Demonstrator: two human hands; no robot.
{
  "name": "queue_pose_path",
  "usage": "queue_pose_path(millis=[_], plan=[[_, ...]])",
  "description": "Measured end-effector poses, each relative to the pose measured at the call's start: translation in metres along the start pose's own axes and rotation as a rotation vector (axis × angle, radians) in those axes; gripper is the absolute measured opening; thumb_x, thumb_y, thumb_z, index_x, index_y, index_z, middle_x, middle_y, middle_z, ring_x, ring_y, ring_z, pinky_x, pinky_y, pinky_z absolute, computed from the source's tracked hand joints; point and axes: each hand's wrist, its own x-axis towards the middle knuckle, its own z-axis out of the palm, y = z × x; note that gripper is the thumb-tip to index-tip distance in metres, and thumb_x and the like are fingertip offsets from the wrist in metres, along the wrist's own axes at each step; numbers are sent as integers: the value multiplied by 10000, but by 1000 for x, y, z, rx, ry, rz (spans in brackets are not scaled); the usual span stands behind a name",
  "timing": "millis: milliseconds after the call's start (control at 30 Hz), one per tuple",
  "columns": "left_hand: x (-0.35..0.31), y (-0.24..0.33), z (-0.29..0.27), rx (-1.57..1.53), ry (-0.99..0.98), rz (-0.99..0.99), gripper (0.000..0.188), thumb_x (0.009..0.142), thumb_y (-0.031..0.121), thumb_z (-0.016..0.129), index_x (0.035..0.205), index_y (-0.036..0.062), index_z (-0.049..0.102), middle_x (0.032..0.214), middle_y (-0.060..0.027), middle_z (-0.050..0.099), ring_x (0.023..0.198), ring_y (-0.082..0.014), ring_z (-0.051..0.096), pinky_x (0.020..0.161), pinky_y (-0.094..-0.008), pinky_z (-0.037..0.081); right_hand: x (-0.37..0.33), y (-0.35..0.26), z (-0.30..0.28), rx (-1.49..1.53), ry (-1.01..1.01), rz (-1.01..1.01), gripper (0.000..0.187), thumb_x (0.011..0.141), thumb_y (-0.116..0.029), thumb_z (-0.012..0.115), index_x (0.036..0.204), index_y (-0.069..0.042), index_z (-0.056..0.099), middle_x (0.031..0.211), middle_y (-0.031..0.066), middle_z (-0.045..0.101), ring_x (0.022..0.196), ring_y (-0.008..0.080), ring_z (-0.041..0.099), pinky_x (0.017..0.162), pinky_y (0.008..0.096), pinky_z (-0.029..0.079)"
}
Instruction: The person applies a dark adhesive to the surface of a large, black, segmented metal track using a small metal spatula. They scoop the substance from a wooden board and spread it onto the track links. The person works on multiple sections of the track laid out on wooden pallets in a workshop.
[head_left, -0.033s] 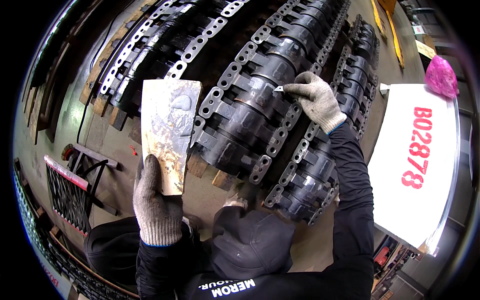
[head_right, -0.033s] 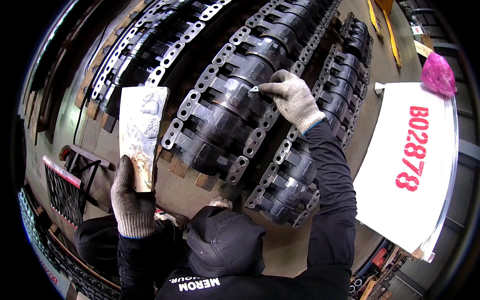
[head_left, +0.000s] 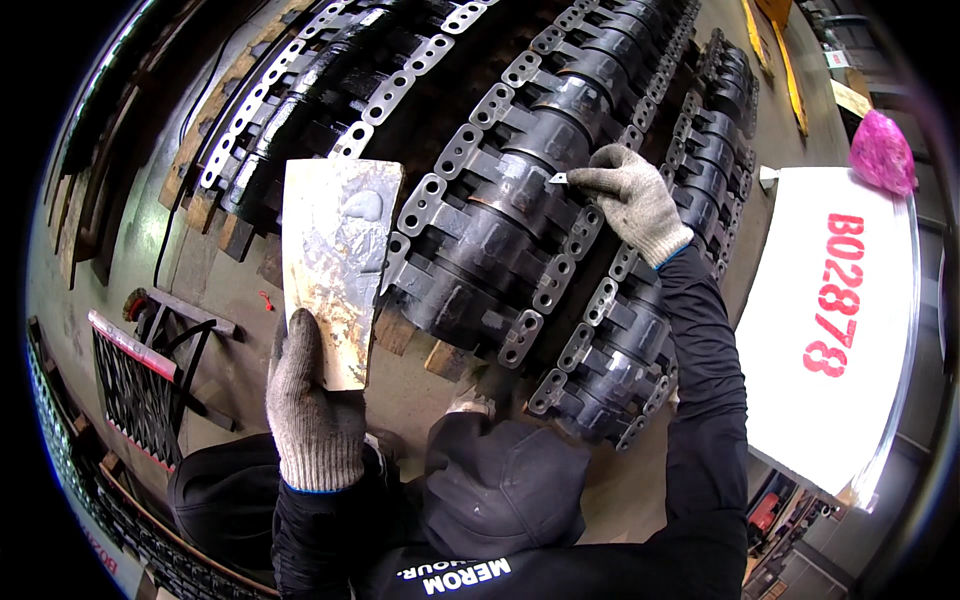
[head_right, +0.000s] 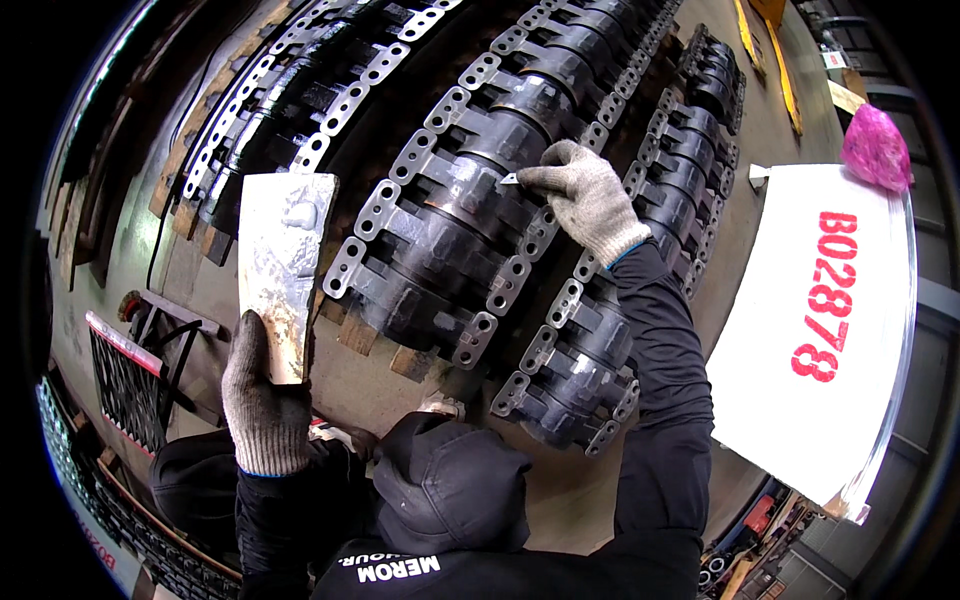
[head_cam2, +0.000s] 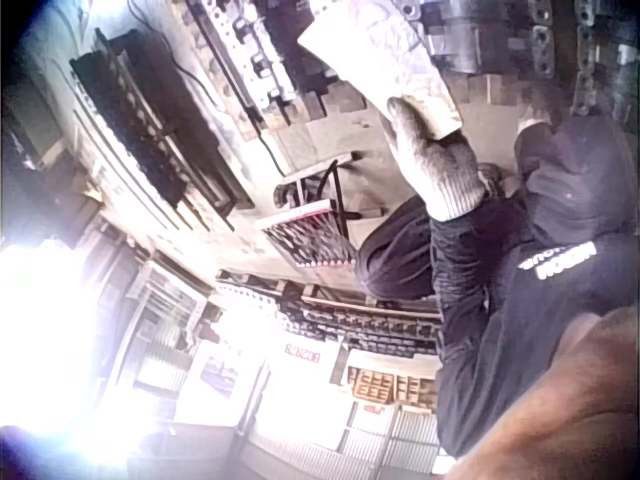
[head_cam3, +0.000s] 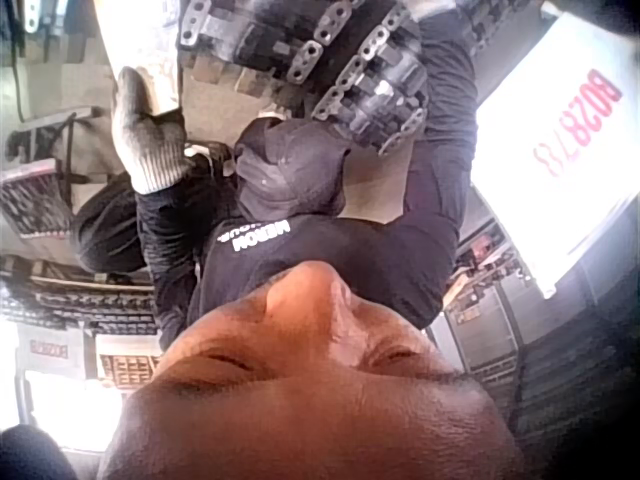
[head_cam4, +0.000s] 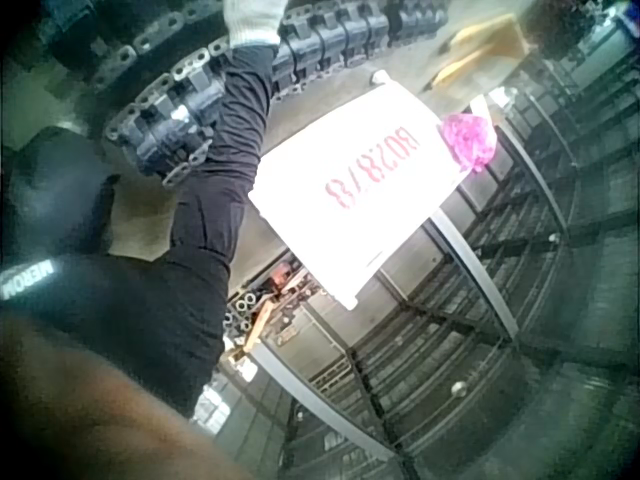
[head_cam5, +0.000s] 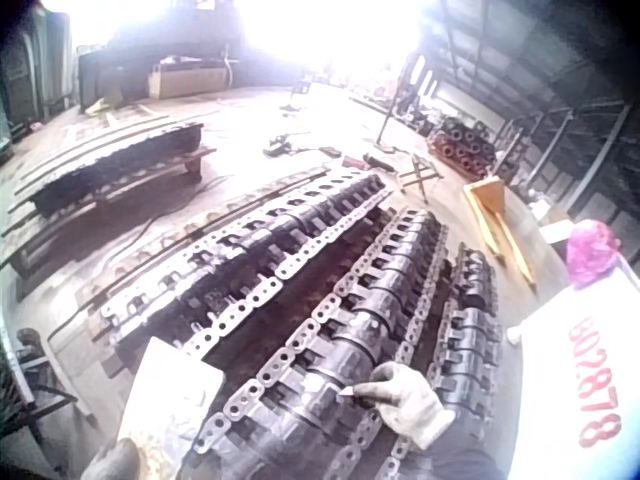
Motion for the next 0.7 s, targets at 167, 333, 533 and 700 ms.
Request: queue_pose_path(millis=[167, 333, 533, 700], plan=[[-2, 0, 3, -20, -14, 10, 418, 1039, 242, 591, 1337, -50, 559, 1284, -133, 655, 1144, -213, 650, 1016, -346, 512, -14, 4, -1, -38, -44, 25, 409, 787, 129, 677, 1114, -96, 773, 1033, 110, 656, 968, 251, 682, 872, 312, 566], [-3, 2, 5, -47, -49, 2, 415, 1040, 225, 576, 1358, -39, 544, 1313, -135, 642, 1172, -216, 639, 1028, -350, 504, -29, -3, 9, 216, 166, 120, 239, 852, 14, 743, 1072, -72, 780, 955, 101, 663, 906, 237, 680, 794, 305, 558], [-1, -2, 2, -56, -73, -8, 406, 1035, 233, 596, 1332, -41, 559, 1289, -127, 656, 1141, -209, 654, 999, -351, 520, -27, -18, 31, 187, 358, 228, 217, 877, -9, 742, 1086, -56, 773, 983, 79, 671, 903, 208, 688, 797, 286, 557], [-5, 2, 7, -50, -23, -7, 405, 1033, 234, 597, 1328, -42, 562, 1263, -124, 666, 1102, -212, 668, 972, -345, 533, -12, -34, 34, 43, 419, 207, 171, 882, -116, 735, 1039, -53, 759, 940, 121, 705, 869, 289, 708, 785, 343, 564]])
